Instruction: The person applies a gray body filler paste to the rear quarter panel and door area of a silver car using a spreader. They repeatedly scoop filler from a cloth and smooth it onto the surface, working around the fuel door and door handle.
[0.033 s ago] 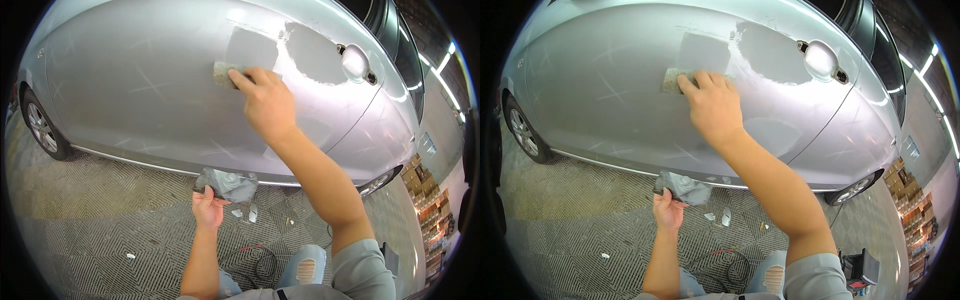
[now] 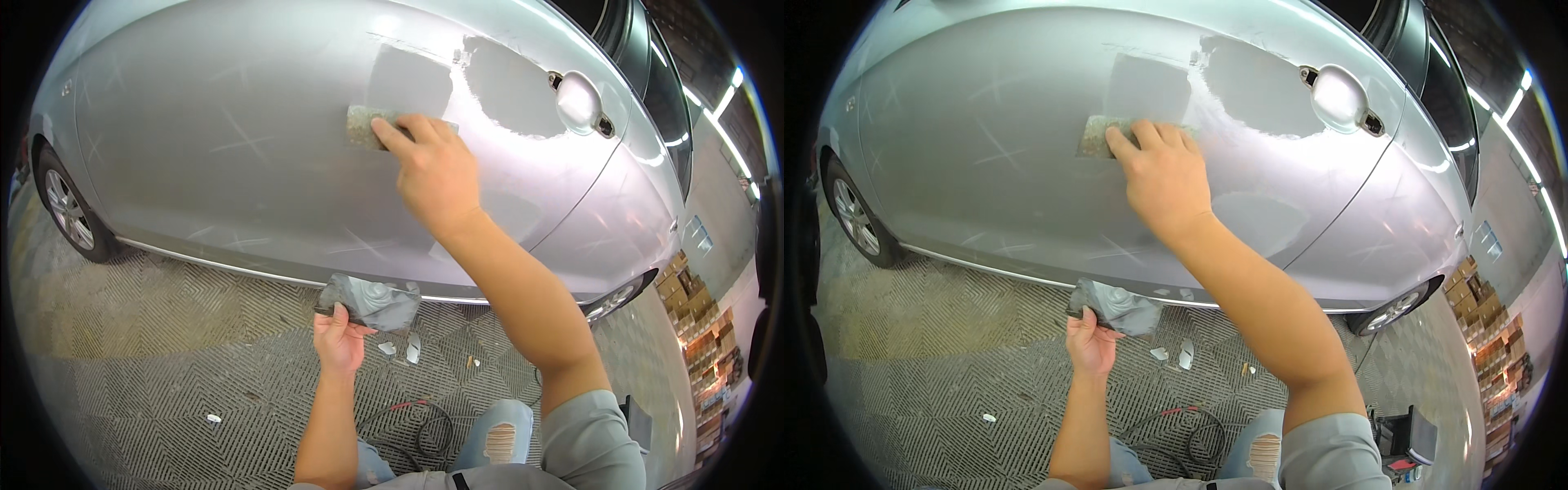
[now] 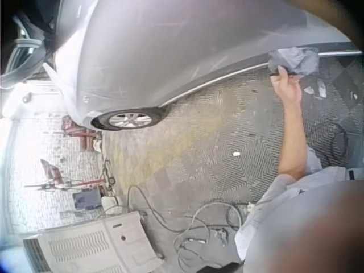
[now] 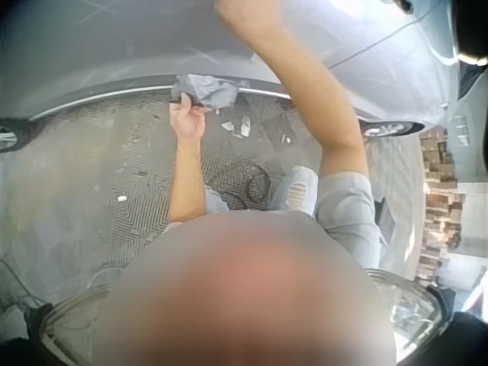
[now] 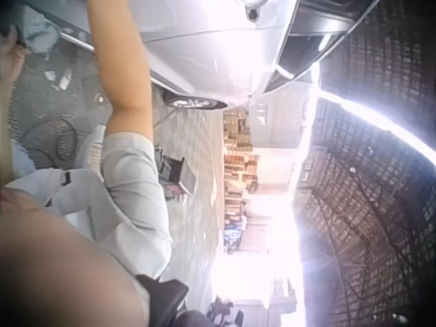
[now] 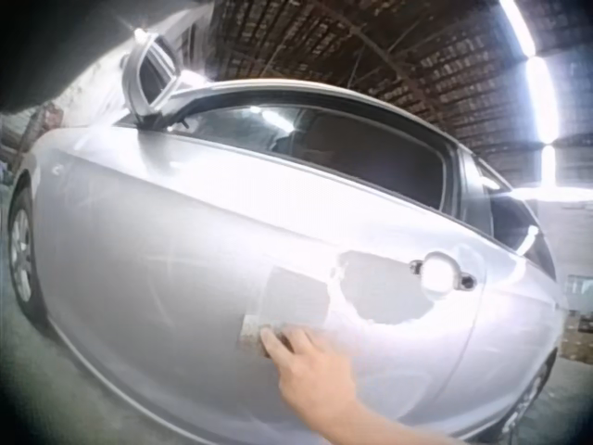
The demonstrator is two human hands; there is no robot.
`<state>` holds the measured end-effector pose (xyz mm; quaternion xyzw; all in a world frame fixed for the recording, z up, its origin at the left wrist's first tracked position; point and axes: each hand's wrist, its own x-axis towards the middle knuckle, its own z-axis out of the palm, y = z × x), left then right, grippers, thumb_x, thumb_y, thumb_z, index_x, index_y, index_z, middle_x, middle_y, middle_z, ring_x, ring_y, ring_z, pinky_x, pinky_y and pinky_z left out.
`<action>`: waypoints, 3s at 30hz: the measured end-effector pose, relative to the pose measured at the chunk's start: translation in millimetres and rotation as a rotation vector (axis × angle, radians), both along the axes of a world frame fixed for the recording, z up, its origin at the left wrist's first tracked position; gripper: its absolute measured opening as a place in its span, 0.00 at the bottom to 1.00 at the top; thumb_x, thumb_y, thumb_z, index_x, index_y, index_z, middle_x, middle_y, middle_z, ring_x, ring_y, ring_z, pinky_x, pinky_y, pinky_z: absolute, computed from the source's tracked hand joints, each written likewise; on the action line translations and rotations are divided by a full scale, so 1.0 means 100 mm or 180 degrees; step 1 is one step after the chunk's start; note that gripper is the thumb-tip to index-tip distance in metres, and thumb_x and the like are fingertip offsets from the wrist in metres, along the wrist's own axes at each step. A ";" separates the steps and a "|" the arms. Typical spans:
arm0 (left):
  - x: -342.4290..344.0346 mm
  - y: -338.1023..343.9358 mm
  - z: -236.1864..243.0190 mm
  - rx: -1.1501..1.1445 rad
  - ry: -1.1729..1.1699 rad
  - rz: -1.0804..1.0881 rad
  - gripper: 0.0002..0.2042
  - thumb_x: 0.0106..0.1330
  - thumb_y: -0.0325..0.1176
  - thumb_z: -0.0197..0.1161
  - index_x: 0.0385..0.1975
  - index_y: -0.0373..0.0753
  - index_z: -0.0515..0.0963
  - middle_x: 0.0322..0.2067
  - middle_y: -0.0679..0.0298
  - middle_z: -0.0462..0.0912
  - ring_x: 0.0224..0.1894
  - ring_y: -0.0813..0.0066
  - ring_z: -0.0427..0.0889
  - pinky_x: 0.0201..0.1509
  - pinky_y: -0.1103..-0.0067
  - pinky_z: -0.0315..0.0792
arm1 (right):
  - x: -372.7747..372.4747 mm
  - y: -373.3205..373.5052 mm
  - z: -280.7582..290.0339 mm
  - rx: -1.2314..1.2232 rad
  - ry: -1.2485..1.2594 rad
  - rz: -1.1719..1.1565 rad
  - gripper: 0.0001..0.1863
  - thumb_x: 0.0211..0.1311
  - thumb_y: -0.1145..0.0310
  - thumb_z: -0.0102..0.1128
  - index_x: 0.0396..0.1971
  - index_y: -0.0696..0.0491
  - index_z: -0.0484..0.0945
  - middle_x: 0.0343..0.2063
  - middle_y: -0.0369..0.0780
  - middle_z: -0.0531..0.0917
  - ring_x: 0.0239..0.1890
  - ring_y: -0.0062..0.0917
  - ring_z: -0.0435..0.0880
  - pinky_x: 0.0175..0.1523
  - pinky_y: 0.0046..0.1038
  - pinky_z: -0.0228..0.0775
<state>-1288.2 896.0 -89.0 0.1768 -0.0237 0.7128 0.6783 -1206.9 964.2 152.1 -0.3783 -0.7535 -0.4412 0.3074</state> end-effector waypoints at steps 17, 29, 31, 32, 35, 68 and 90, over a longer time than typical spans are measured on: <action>0.24 -0.15 0.23 -0.0305 0.0505 0.0253 0.11 0.67 0.29 0.48 0.44 0.31 0.70 0.37 0.55 0.79 0.34 0.68 0.82 0.27 0.76 0.81 | 1.12 -1.03 -0.64 -0.3794 0.1712 0.1757 0.09 0.59 0.73 0.55 0.38 0.57 0.77 0.27 0.38 0.78 0.30 0.19 0.75 0.38 0.22 0.68; 0.22 -0.21 0.40 -0.0366 0.0759 0.0011 0.10 0.67 0.31 0.49 0.42 0.32 0.71 0.33 0.58 0.80 0.27 0.74 0.82 0.23 0.81 0.80 | 1.29 -1.12 -0.52 -0.2211 -0.0039 0.1285 0.26 0.37 0.90 0.51 0.40 0.54 0.80 0.38 0.43 0.80 0.42 0.35 0.78 0.47 0.31 0.71; 0.25 -0.22 0.40 -0.0457 0.0817 -0.0045 0.10 0.67 0.30 0.49 0.42 0.33 0.71 0.33 0.59 0.80 0.27 0.74 0.82 0.22 0.82 0.79 | 1.29 -1.10 -0.56 -0.2251 -0.0284 0.1447 0.26 0.33 0.86 0.55 0.39 0.52 0.80 0.39 0.41 0.80 0.44 0.35 0.78 0.51 0.37 0.68; 0.26 -0.22 0.39 -0.0501 0.0830 -0.0054 0.10 0.67 0.30 0.49 0.42 0.33 0.71 0.33 0.59 0.80 0.28 0.74 0.82 0.21 0.82 0.79 | 1.30 -1.09 -0.59 -0.2268 -0.0424 0.1419 0.26 0.33 0.85 0.55 0.39 0.52 0.80 0.39 0.41 0.80 0.44 0.35 0.78 0.51 0.37 0.68; 0.29 -0.23 0.33 -0.0639 0.1111 0.0044 0.10 0.67 0.30 0.48 0.44 0.34 0.70 0.34 0.61 0.79 0.28 0.75 0.81 0.21 0.82 0.77 | 1.35 -1.12 -0.71 -0.2473 -0.0726 0.1258 0.24 0.34 0.82 0.55 0.39 0.51 0.80 0.40 0.40 0.80 0.46 0.34 0.77 0.53 0.36 0.68; 0.74 -0.12 -0.17 -0.0897 0.1798 0.0332 0.08 0.64 0.30 0.55 0.40 0.34 0.73 0.33 0.60 0.80 0.26 0.74 0.81 0.24 0.80 0.78 | 0.96 0.14 0.82 0.1169 0.0144 0.0044 0.17 0.46 0.80 0.51 0.39 0.53 0.78 0.39 0.36 0.80 0.44 0.28 0.77 0.49 0.29 0.67; 0.72 -0.16 -0.15 -0.0898 0.1774 0.0206 0.08 0.65 0.29 0.54 0.40 0.34 0.72 0.32 0.60 0.80 0.27 0.73 0.81 0.24 0.78 0.78 | 1.05 0.10 0.76 0.1123 0.0265 0.0211 0.19 0.44 0.80 0.51 0.40 0.52 0.78 0.39 0.35 0.80 0.42 0.29 0.77 0.46 0.30 0.67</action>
